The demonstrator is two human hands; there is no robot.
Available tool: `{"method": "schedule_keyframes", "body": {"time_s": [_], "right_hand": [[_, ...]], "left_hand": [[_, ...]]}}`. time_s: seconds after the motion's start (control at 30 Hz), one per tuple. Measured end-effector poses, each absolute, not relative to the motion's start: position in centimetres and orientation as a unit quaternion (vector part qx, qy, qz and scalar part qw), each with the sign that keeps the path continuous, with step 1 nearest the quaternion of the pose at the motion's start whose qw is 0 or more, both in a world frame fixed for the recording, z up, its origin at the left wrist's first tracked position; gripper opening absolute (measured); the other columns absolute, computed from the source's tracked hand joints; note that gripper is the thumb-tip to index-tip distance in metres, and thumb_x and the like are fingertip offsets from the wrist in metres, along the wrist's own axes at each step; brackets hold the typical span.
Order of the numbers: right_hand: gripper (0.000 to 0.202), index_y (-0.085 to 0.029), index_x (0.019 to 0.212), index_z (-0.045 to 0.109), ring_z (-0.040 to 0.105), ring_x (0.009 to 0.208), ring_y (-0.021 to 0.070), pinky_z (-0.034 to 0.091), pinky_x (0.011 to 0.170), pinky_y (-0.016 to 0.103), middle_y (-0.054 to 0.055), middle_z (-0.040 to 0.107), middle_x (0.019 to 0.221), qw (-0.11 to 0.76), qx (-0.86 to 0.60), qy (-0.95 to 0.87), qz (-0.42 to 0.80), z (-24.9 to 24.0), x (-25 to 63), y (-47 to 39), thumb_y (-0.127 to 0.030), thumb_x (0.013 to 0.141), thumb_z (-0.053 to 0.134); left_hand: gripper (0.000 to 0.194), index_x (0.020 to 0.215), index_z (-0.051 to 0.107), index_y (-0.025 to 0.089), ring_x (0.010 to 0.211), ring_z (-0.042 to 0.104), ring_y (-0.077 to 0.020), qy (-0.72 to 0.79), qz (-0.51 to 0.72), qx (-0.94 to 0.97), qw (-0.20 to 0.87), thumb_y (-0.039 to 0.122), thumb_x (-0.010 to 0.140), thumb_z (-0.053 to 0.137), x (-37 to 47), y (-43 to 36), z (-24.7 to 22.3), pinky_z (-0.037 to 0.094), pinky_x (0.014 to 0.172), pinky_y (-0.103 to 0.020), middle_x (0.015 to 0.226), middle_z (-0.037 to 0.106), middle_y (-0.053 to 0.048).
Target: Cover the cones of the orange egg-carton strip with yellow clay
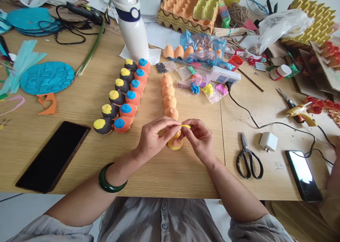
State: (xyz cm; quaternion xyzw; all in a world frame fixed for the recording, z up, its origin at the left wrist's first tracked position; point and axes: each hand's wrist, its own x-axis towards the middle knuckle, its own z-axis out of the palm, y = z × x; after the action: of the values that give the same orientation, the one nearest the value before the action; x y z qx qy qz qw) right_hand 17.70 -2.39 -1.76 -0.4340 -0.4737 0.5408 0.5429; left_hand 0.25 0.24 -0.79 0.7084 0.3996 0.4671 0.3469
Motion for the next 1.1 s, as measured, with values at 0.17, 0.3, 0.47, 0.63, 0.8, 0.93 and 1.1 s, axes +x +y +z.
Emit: {"method": "schedule_keyframes", "body": {"time_s": [0.17,0.3,0.47,0.63,0.8,0.93,1.1], "right_hand": [[0.023,-0.022,0.098,0.069,0.072,0.066,0.0130,0.063,0.066,0.029,0.000,0.073,0.087,0.550,-0.429,-0.449,0.559,-1.28,17.63,-2.19,-0.040,0.090,0.080],[0.025,-0.021,0.098,0.069,0.071,0.066,0.0122,0.064,0.067,0.029,0.000,0.074,0.086,0.545,-0.428,-0.451,0.563,-1.20,17.54,-2.22,-0.042,0.090,0.081],[0.024,-0.022,0.098,0.069,0.072,0.066,0.0118,0.063,0.066,0.028,-0.001,0.072,0.084,0.556,-0.418,-0.438,0.569,-1.60,17.57,-2.19,-0.040,0.089,0.082],[0.024,-0.021,0.096,0.068,0.072,0.065,0.0115,0.062,0.067,0.028,-0.002,0.071,0.082,0.549,-0.423,-0.441,0.570,-1.65,17.63,-2.12,-0.040,0.090,0.081],[0.028,-0.021,0.100,0.069,0.071,0.067,0.0112,0.062,0.069,0.028,-0.001,0.071,0.083,0.544,-0.435,-0.437,0.570,-1.24,17.68,-2.19,-0.043,0.088,0.083],[0.027,-0.021,0.096,0.070,0.071,0.064,0.0120,0.062,0.067,0.028,-0.002,0.072,0.077,0.532,-0.426,-0.436,0.588,-1.15,17.78,-2.12,-0.044,0.089,0.082],[0.029,-0.022,0.094,0.068,0.070,0.056,0.0134,0.061,0.061,0.030,-0.003,0.072,0.068,0.522,-0.425,-0.432,0.599,-1.21,17.79,-2.06,-0.048,0.090,0.080]], "left_hand": [[0.021,0.112,0.076,0.019,0.084,0.077,-0.0131,0.370,0.495,0.707,0.344,0.021,0.092,0.078,0.30,0.28,-0.98,0.065,0.082,-0.022,0.104,0.080,-0.005],[0.009,0.101,0.077,0.019,0.082,0.075,-0.0112,0.354,0.499,0.744,0.268,0.015,0.094,0.075,0.25,0.48,-0.92,0.061,0.078,-0.019,0.093,0.080,-0.001],[0.010,0.102,0.077,0.018,0.083,0.076,-0.0122,0.353,0.496,0.744,0.277,0.014,0.093,0.075,0.28,0.48,-1.15,0.062,0.080,-0.020,0.095,0.080,-0.003],[0.012,0.104,0.075,0.018,0.084,0.076,-0.0134,0.359,0.486,0.740,0.294,0.016,0.092,0.076,0.29,0.42,-1.30,0.062,0.081,-0.022,0.097,0.080,-0.003],[0.004,0.097,0.075,0.018,0.088,0.076,-0.0131,0.354,0.501,0.747,0.256,0.015,0.094,0.074,0.24,0.44,-1.06,0.060,0.084,-0.021,0.094,0.080,-0.002],[0.008,0.101,0.075,0.019,0.089,0.075,-0.0133,0.350,0.503,0.749,0.253,0.015,0.094,0.075,0.18,0.49,-0.97,0.061,0.084,-0.022,0.096,0.079,-0.002],[0.015,0.108,0.075,0.018,0.086,0.075,-0.0124,0.329,0.492,0.765,0.253,0.014,0.093,0.076,0.10,0.57,-0.95,0.061,0.082,-0.022,0.099,0.078,-0.004]]}}
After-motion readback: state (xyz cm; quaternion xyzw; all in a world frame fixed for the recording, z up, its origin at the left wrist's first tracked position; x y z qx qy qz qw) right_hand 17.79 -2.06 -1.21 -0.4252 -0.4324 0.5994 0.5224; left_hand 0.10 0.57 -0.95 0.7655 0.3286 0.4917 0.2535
